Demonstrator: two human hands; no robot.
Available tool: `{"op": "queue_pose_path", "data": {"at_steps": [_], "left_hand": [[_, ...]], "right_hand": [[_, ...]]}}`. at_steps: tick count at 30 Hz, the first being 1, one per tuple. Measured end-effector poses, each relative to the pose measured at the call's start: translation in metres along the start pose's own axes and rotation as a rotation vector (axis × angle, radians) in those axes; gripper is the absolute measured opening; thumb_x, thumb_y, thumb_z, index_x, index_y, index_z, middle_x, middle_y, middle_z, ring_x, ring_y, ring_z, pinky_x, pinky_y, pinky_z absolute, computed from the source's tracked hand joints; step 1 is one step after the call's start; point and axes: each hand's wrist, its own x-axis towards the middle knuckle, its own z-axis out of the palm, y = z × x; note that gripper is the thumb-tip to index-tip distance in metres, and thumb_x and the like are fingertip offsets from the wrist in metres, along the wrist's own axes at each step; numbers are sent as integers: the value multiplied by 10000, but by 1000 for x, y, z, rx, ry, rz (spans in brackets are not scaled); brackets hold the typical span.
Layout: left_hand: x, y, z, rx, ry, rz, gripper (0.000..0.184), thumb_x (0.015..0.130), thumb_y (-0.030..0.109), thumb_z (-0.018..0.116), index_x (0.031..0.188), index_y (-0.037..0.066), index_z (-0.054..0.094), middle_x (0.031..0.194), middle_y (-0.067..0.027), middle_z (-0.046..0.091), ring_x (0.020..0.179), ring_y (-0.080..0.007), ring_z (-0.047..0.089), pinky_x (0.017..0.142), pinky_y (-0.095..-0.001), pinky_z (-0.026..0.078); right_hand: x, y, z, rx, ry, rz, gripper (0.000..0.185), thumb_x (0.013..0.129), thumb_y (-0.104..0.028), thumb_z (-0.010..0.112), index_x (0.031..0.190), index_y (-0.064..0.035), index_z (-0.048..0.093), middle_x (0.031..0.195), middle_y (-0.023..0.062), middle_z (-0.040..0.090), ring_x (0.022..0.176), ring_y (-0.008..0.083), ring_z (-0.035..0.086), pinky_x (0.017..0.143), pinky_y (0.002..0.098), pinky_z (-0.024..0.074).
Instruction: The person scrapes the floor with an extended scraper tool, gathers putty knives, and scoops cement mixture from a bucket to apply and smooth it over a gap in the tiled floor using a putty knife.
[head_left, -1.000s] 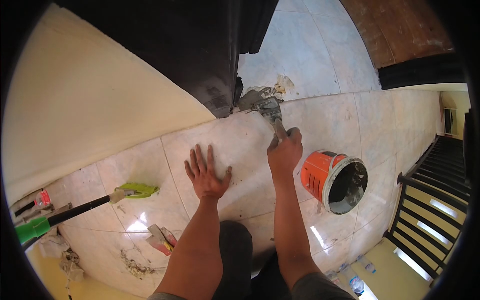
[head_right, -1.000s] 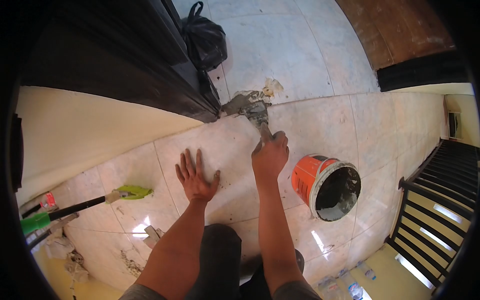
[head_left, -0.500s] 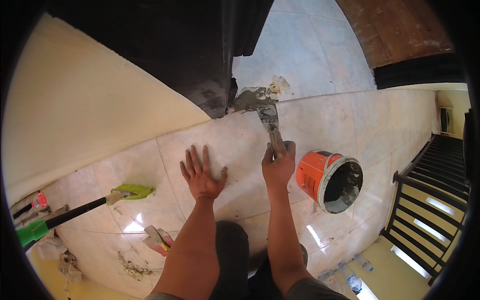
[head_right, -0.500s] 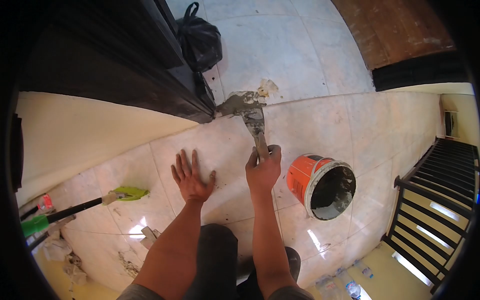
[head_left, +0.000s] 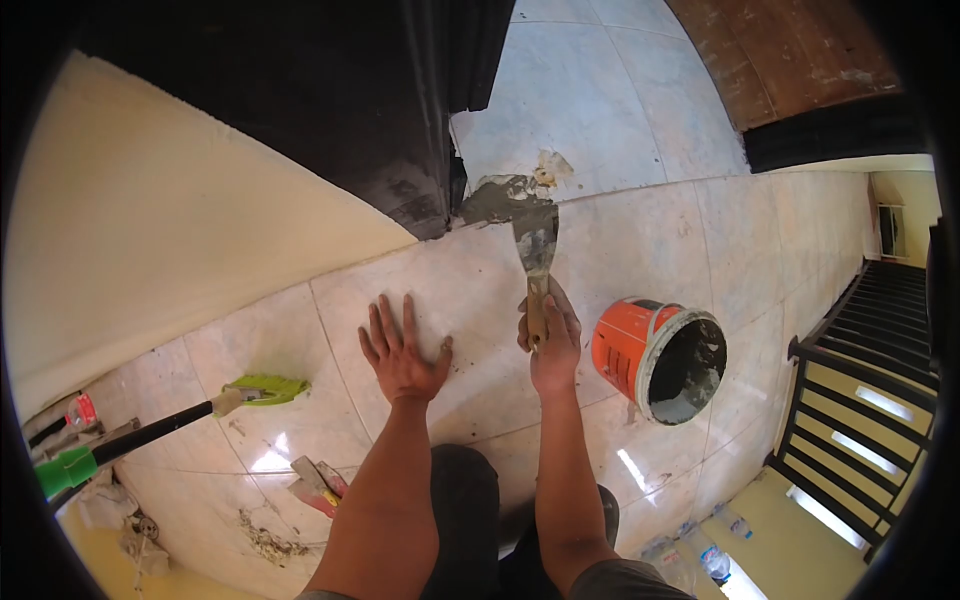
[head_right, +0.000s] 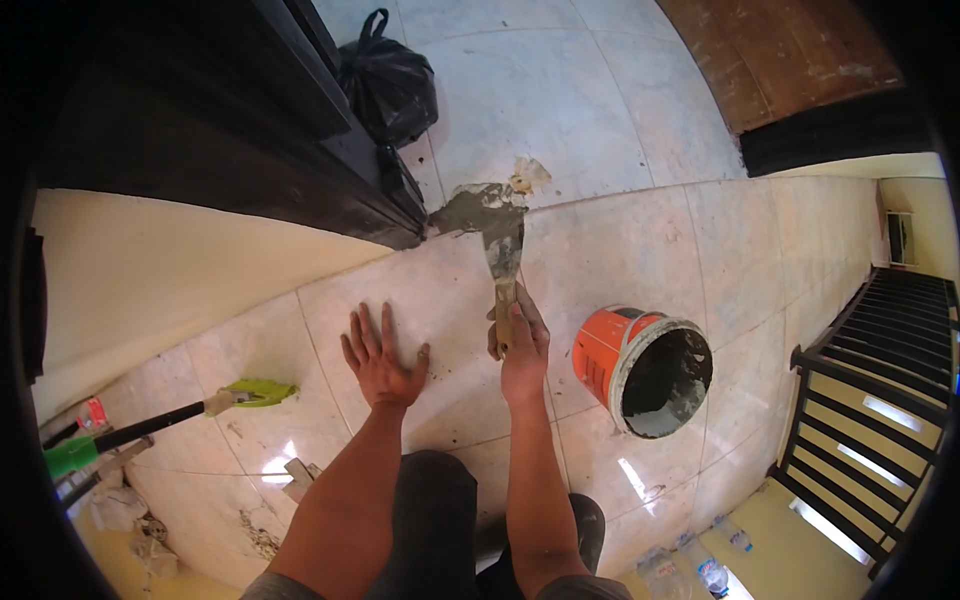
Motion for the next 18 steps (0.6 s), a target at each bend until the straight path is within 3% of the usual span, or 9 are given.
{"op": "queue_pose_path", "data": {"at_steps": [4,6,7,9,15,18], "left_hand": [[0,1,-1,4,-2,-3,1002,880,562,703,1712,193,284,1786,-175,169,1653,-376,118,1326,-583,33],[0,1,0,2,7,3,1002,879,561,703,1712,194,284,1785,-175,172,1653,-376,119,1326,-583,33],[0,0,0,1,16,8,1002,878,560,703,1712,195,285,1784,-175,175,1652,-376,121,1326,-582,34],[0,1,0,-2,14,6,999,879,558,701,1712,195,285,1784,-176,176,1652,-377,122,1326,-583,34],[0,1,0,-1,3,-2,995,882,559,696,1712,198,284,1785,-176,172,1653,-378,119,1326,-582,32],[0,1,0,-1,7,1,997,883,562,693,1714,199,279,1787,-175,166,1654,-377,114,1326,-581,29]], "right_hand": [[15,27,-8,-280,40,-133,413,1106,-134,512,1485,15,582,965,92,629,622,160,556,531,280,415],[25,35,-10,-940,37,-655,426,1071,-69,567,1494,-28,603,1021,129,597,787,216,608,677,326,484],[26,39,-10,-937,37,-654,426,1071,-69,567,1494,-28,603,1021,129,597,787,216,608,677,326,484],[28,45,-10,-1163,12,-592,531,1008,-61,640,1534,-125,595,1067,167,566,963,320,602,846,438,515],[52,57,-10,-1434,10,-785,600,931,-76,681,1520,-167,610,1139,170,561,1055,362,586,918,480,491],[57,52,-10,-1465,-9,-802,543,929,-64,697,1465,-144,655,1123,178,569,1001,359,601,892,483,497]]}}
